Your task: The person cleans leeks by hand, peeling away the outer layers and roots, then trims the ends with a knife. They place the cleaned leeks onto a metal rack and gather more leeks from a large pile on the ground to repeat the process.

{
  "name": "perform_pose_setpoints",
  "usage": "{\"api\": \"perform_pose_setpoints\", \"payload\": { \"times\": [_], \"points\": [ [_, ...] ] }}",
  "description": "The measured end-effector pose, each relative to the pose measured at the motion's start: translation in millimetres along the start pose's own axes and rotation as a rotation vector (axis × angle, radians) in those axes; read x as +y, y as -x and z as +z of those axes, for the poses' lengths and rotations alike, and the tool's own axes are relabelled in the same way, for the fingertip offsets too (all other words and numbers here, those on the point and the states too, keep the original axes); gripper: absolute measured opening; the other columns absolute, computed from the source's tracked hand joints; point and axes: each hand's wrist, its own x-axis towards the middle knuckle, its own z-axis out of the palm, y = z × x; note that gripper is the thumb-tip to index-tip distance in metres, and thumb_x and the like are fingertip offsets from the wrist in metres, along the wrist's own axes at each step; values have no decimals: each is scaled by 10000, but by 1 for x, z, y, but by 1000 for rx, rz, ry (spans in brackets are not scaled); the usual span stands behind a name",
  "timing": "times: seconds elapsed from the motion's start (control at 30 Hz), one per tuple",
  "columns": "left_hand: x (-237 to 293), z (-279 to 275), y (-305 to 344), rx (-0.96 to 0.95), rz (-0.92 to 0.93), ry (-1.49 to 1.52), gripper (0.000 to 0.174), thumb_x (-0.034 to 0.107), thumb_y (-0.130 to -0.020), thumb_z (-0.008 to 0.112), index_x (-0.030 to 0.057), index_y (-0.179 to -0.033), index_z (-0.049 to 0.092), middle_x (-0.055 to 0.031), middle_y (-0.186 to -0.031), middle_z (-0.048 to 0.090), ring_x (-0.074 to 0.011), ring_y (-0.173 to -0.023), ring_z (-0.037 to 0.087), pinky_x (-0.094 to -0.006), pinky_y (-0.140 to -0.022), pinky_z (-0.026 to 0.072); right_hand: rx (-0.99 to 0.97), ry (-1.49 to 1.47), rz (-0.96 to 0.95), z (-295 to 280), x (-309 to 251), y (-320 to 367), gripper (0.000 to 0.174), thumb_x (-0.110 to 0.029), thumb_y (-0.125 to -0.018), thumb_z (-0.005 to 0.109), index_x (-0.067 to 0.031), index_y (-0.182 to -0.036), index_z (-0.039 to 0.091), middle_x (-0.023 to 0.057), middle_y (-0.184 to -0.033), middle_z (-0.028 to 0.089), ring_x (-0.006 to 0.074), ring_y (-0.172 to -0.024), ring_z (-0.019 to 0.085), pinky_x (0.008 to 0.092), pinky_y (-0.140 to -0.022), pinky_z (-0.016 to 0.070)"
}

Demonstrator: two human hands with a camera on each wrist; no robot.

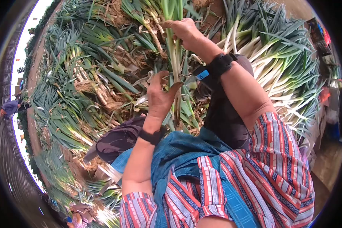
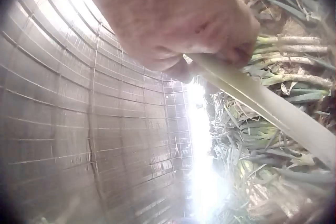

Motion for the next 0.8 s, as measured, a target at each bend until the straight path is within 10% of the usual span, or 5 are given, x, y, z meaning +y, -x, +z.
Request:
{"api": "perform_pose_setpoints", "payload": {
  "times": [0.3,0.4,0.8],
  "points": [
    [-12,16,-23,-85,-514,788,248,157,-855,695,9,-1033,605,-39,-903,642,-78,-831,588,-225,-718,482,-58,71,-24,-1,0,-5,311,-299,-734,792,-24,-819,674,65,-700,630,142,-569,535,308,-525,444],
    [-17,10,-37,-209,-466,566,230,176,-873,673,13,-1021,608,-30,-882,638,-79,-791,582,-228,-680,469,-184,43,-60,3,10,-11,369,-329,-735,780,14,-817,672,69,-686,608,155,-594,562,323,-545,461],
    [-29,-81,-82,383,-428,1169,102,23,-892,571,51,-975,518,-58,-797,552,-185,-687,546,-374,-637,514,-678,245,178,26,105,58,248,-207,-830,630,40,-849,626,65,-651,582,135,-542,582,291,-472,505]
  ]
}}
